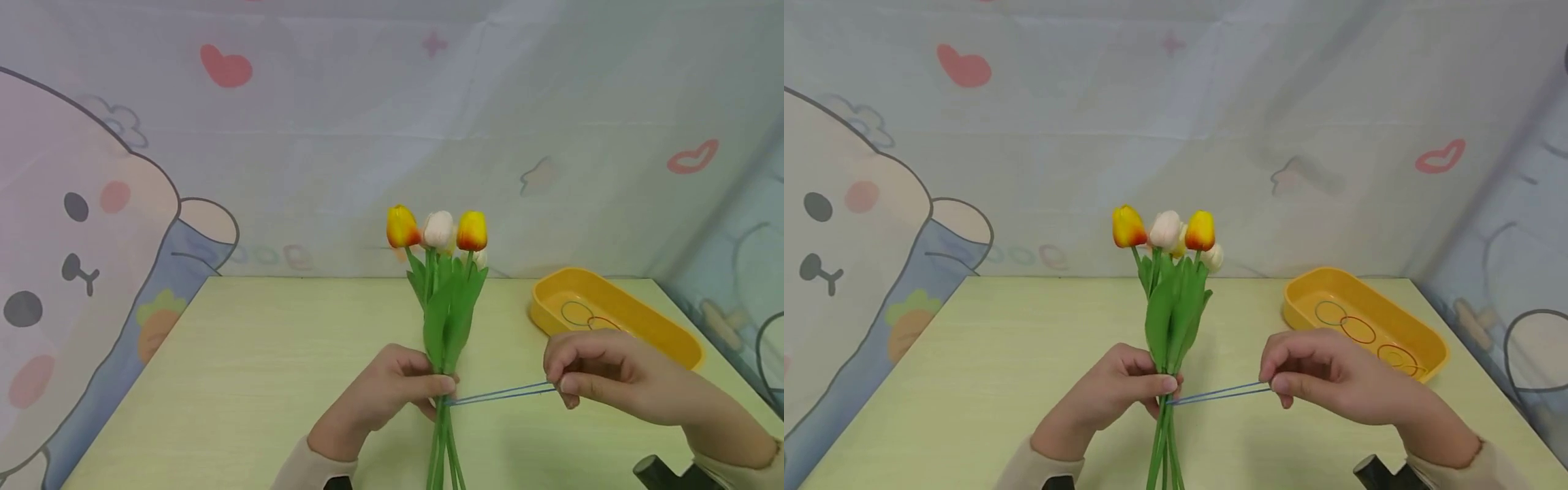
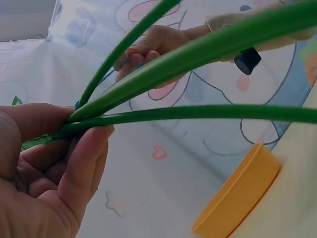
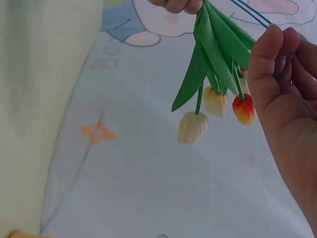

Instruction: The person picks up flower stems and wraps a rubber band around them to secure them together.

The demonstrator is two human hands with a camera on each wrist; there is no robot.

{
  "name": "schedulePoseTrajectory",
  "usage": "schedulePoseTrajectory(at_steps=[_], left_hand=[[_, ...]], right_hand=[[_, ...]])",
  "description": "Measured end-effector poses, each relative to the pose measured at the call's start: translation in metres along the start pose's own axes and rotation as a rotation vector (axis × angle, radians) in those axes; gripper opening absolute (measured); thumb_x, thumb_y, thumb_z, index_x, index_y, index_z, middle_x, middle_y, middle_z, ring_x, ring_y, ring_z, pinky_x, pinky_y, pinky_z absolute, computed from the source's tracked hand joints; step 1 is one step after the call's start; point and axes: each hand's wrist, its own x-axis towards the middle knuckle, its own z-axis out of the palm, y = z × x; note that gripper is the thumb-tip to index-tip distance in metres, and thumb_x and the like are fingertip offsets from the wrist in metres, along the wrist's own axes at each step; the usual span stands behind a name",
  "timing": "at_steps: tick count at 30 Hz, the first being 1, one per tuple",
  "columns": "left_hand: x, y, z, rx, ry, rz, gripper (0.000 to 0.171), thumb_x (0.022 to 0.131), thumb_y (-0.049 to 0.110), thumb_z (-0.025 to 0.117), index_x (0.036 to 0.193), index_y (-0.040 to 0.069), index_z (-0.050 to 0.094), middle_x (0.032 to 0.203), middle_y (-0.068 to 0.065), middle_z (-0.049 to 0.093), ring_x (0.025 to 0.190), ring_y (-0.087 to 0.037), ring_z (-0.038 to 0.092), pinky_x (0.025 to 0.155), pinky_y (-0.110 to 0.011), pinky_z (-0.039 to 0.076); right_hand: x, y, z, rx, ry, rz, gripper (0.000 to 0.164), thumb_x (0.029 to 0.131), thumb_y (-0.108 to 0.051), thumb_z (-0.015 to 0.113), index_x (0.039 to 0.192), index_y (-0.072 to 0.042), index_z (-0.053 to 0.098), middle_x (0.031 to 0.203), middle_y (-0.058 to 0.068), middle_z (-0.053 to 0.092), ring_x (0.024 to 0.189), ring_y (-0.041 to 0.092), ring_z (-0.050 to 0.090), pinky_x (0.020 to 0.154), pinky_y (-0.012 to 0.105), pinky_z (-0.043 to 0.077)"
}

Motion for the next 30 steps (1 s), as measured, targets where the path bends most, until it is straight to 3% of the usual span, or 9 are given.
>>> schedulePoseTrajectory(at_steps=[5,7,10,13,15,18,23,27,30], left_hand=[[-0.002,-0.001,-0.008,-0.159,-0.069,0.022,0.016,0.085,0.015,0.071,0.081,0.001,0.074,0.081,0.002,0.070,0.077,-0.010,0.062,0.059,-0.023,0.057],[-0.002,-0.002,-0.010,-0.214,-0.113,0.045,0.011,0.087,0.018,0.069,0.081,0.011,0.075,0.081,0.004,0.069,0.076,-0.009,0.060,0.059,-0.020,0.056],[-0.001,-0.002,-0.011,-0.272,-0.154,0.065,0.013,0.091,0.018,0.064,0.082,0.017,0.074,0.082,0.005,0.066,0.069,-0.006,0.057,0.060,-0.018,0.054],[-0.001,0.001,-0.009,-0.321,-0.117,0.060,0.017,0.092,0.016,0.060,0.082,0.017,0.073,0.082,0.006,0.064,0.065,-0.004,0.057,0.060,-0.017,0.055],[0.000,0.003,-0.007,-0.359,-0.059,0.061,0.020,0.093,0.012,0.057,0.081,0.016,0.073,0.082,0.005,0.064,0.065,-0.003,0.059,0.061,-0.017,0.056],[0.002,0.004,-0.002,-0.417,0.066,0.085,0.025,0.095,0.006,0.052,0.083,0.014,0.073,0.081,0.003,0.063,0.066,-0.005,0.062,0.063,-0.018,0.058],[0.008,0.001,0.008,-0.449,0.346,0.152,0.027,0.095,0.001,0.052,0.080,0.011,0.071,0.078,0.001,0.066,0.066,-0.007,0.065,0.066,-0.021,0.059],[0.013,-0.007,0.013,-0.331,0.580,0.235,0.014,0.091,0.003,0.062,0.082,-0.003,0.071,0.076,-0.003,0.068,0.066,-0.010,0.067,0.067,-0.026,0.060],[0.015,-0.014,0.012,-0.162,0.689,0.321,0.018,0.089,0.003,0.067,0.087,-0.015,0.067,0.077,-0.008,0.070,0.066,-0.011,0.068,0.066,-0.028,0.061]], right_hand=[[-0.003,-0.005,-0.004,-0.162,-0.019,-0.020,0.040,0.082,0.025,0.054,0.113,-0.001,0.056,0.090,0.007,0.054,0.075,0.014,0.051,0.054,0.025,0.048],[-0.004,-0.003,-0.001,-0.297,0.019,-0.029,0.036,0.084,0.019,0.059,0.111,-0.005,0.060,0.091,0.003,0.057,0.075,0.010,0.051,0.055,0.021,0.046],[-0.003,0.007,0.010,-0.606,0.118,-0.015,0.014,0.095,-0.004,0.059,0.105,-0.013,0.064,0.093,-0.006,0.061,0.076,0.002,0.053,0.061,0.012,0.046],[0.000,0.027,0.022,-0.816,0.214,0.012,0.015,0.100,-0.022,0.052,0.097,-0.016,0.065,0.092,-0.009,0.062,0.074,0.000,0.053,0.064,0.008,0.047],[0.001,0.045,0.030,-0.862,0.273,0.028,0.022,0.101,-0.026,0.049,0.094,-0.014,0.066,0.090,-0.007,0.063,0.073,0.001,0.054,0.065,0.007,0.047],[0.002,0.072,0.045,-0.801,0.358,0.070,0.014,0.098,-0.018,0.056,0.092,-0.013,0.067,0.089,-0.004,0.065,0.074,0.004,0.058,0.067,0.010,0.051],[0.016,0.102,0.091,-0.496,0.524,0.227,0.015,0.086,0.003,0.067,0.090,-0.011,0.068,0.084,0.001,0.069,0.072,0.004,0.060,0.060,0.020,0.055],[0.036,0.106,0.133,-0.156,0.614,0.345,0.005,0.090,-0.001,0.064,0.094,-0.001,0.065,0.084,0.003,0.066,0.073,0.003,0.060,0.062,0.024,0.056],[0.048,0.098,0.153,0.075,0.676,0.425,0.015,0.094,-0.008,0.061,0.100,0.005,0.063,0.086,-0.001,0.064,0.078,0.007,0.065,0.073,0.027,0.057]])
